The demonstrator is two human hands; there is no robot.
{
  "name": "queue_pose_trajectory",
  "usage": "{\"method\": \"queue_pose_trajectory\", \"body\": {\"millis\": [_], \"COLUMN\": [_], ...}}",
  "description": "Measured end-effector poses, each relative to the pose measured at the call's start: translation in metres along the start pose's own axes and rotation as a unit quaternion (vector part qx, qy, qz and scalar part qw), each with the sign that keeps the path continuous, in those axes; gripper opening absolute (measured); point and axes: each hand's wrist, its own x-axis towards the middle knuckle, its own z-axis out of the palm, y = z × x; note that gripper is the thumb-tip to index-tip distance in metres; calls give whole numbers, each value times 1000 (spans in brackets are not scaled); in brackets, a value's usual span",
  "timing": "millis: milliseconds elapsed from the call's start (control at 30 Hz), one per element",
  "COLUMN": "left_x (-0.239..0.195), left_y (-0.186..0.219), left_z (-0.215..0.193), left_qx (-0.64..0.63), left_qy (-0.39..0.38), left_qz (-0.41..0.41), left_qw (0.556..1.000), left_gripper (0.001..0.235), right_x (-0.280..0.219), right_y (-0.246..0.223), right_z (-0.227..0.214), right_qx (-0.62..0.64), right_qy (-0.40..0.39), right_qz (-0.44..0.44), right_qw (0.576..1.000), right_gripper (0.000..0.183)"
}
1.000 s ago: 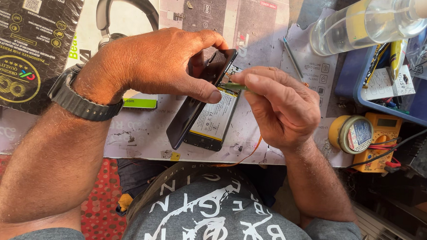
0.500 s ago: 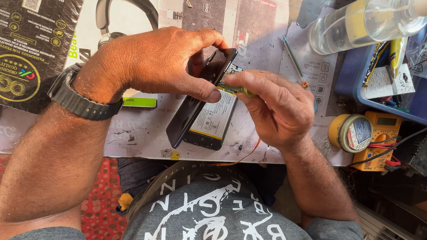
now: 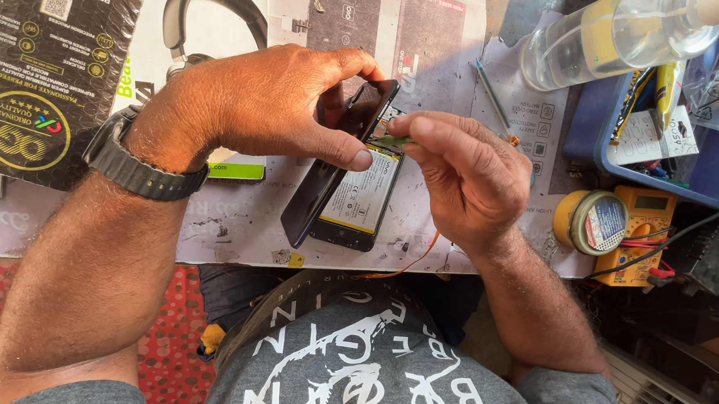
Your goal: The person disassembles a smartphone by prying open the back cover and removing internal components. They use a green prying tool to separate the display assembly from the chassis and disconnect internal connectors.
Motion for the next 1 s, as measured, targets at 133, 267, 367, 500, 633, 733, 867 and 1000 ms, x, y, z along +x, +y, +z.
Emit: {"method": "queue_pose_trajectory", "body": {"millis": [133, 267, 367, 500, 633, 733, 867, 1000], "left_x": [0, 0, -1, -1, 1, 2, 2, -1], "left_y": [-1, 0, 2, 1, -1, 0, 2, 3], "left_z": [1, 2, 0, 0, 1, 2, 1, 2], "left_qx": [4, 2, -1, 9, 18, 19, 13, 20], "left_qy": [4, 7, -2, 6, 4, 1, 2, 14], "left_qz": [5, 0, -22, 5, -3, -10, 0, 10], "left_qw": [1000, 1000, 1000, 1000, 1000, 1000, 1000, 1000], "left_gripper": [91, 93, 91, 86, 88, 89, 89, 89], "right_x": [-2, -11, -24, -54, -78, -85, -74, -49], "right_y": [0, -5, -10, -14, -3, 0, -7, -16], "right_z": [-2, -8, -15, -25, -25, -25, -28, -26], "right_qx": [27, 35, 43, 84, 104, 110, 128, 110], "right_qy": [19, 38, 55, 101, 128, 136, 147, 130], "right_qz": [5, 19, 43, 117, 142, 139, 147, 136], "right_qw": [999, 998, 997, 984, 976, 975, 970, 976], "right_gripper": [24, 27, 31, 33, 35, 35, 34, 33]}}
